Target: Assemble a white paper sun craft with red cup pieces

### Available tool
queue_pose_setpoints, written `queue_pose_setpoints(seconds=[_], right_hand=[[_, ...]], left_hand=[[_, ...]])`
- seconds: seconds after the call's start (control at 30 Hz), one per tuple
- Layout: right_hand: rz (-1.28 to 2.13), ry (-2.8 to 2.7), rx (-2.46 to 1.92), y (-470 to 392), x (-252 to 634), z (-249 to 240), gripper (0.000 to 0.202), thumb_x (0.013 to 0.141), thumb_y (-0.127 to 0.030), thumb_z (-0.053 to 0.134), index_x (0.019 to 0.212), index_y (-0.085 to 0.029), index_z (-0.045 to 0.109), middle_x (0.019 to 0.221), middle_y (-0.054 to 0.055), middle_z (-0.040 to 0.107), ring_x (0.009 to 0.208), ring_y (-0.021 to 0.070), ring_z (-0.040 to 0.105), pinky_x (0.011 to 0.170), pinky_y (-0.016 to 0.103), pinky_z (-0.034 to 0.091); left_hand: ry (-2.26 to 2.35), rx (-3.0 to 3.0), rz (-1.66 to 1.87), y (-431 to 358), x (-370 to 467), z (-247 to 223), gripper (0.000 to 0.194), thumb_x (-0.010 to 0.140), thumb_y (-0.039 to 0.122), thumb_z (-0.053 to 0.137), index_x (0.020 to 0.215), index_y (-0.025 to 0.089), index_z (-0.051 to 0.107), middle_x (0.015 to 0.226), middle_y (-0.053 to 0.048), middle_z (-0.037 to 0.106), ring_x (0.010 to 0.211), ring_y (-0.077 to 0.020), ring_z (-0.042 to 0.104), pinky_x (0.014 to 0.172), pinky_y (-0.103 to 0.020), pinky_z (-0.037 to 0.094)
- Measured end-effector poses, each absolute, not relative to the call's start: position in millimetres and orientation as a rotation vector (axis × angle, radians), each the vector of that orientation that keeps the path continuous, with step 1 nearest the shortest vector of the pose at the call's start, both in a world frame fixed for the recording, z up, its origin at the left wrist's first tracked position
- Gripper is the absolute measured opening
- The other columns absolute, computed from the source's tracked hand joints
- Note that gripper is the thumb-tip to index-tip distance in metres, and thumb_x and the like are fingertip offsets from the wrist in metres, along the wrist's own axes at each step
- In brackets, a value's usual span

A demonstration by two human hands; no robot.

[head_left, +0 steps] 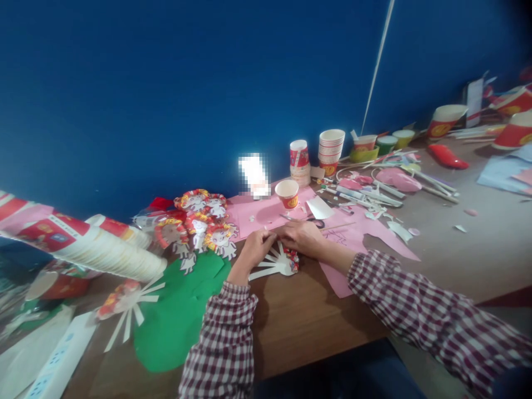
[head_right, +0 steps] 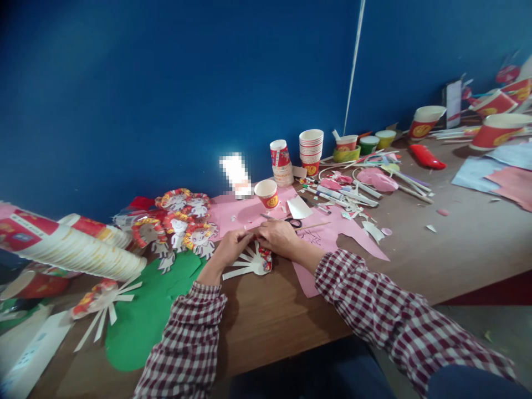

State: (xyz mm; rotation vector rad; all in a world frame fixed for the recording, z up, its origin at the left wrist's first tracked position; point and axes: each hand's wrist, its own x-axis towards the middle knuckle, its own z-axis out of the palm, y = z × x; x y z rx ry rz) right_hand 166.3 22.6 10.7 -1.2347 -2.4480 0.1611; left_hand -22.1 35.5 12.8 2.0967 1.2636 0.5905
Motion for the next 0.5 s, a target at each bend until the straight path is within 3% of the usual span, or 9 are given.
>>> queue_pose_setpoints(seconds=[0.2, 0.5], right_hand=[[0.16, -2.441, -1.229, 22.3, 166.7, 11.3, 0.028, 0.09, -0.028, 0.049, 0.112, -0.018, 0.062, 0.098, 0.01, 0.066, 0.094, 0.0181, 0.059, 0.078, 0.025, 0.041], [0.143, -2.47, -1.214, 20.9, 165.6, 13.8, 0.027, 0.091, -0.029, 0.047, 0.111, -0.018, 0.062, 0.098, 0.009, 0.066, 0.095, 0.0181, 0.059, 0.079, 0.026, 0.041]], left_hand=[[1.217, 2.097, 0.549, 36.0, -21.9, 11.5, 0.034, 0.087, 0.035, 0.046, 0.077, 0.012, 0.068, 0.068, -0.003, 0.067, 0.061, -0.0129, 0.058, 0.056, -0.02, 0.04], [1.223, 2.356, 0.591, 40.1, -22.6, 7.9, 0.024, 0.085, 0.023, 0.05, 0.071, 0.013, 0.068, 0.07, -0.005, 0.061, 0.067, -0.0131, 0.054, 0.062, -0.022, 0.04]])
